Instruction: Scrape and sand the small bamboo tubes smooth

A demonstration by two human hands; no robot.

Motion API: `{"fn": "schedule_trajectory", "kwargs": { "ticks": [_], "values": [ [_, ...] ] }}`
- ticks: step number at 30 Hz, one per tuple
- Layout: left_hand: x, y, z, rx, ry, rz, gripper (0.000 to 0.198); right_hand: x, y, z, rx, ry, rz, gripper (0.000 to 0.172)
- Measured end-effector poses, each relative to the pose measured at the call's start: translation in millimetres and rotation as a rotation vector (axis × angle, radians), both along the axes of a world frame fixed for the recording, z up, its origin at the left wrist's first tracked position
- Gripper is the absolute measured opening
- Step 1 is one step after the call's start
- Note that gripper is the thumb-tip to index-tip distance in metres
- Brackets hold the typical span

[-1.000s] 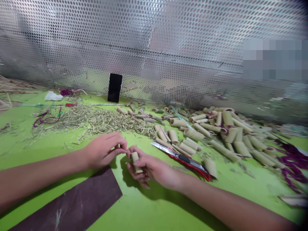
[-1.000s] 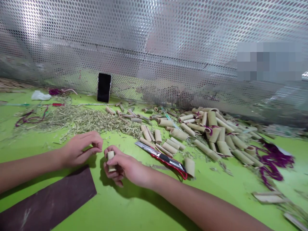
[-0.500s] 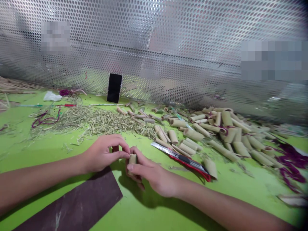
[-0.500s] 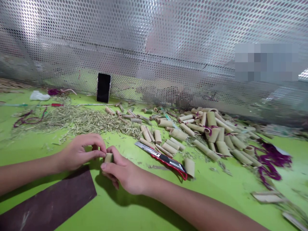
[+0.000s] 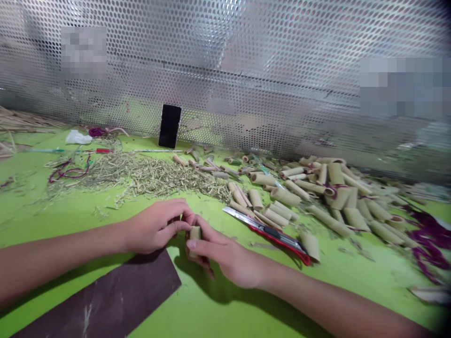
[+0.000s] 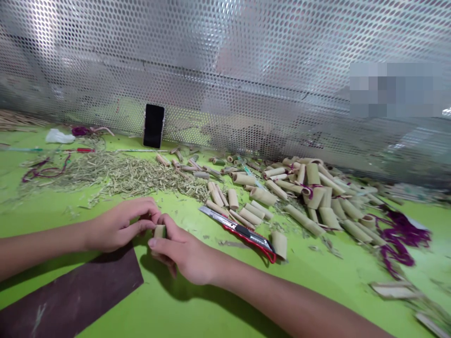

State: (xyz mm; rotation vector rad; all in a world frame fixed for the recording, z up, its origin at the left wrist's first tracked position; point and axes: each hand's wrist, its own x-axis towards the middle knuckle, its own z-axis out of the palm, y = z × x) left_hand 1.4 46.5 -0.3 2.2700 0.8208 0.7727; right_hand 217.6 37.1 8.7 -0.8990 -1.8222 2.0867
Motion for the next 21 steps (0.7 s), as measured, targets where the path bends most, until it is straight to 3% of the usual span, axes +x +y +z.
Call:
{"fn": "schedule_trajectory", "kwargs": {
  "ticks": [11,17,21],
  "values": [
    [3,-2,-1.5,0.009,-0.024,0.077,0.018,-1,1,-9.7,0.0,0.093,-0.085,0.031],
    [-1,2,-0.8,0.016,-0.026,0.143,0.02,3,13,-19.1,-0.174,0.186,-0.134,0.046],
    [-3,5,-4.3,0.005,-0.048,0.178,0.016,5,18,-23.1,-0.198,0.207,-0.119,0.046]
  ]
}}
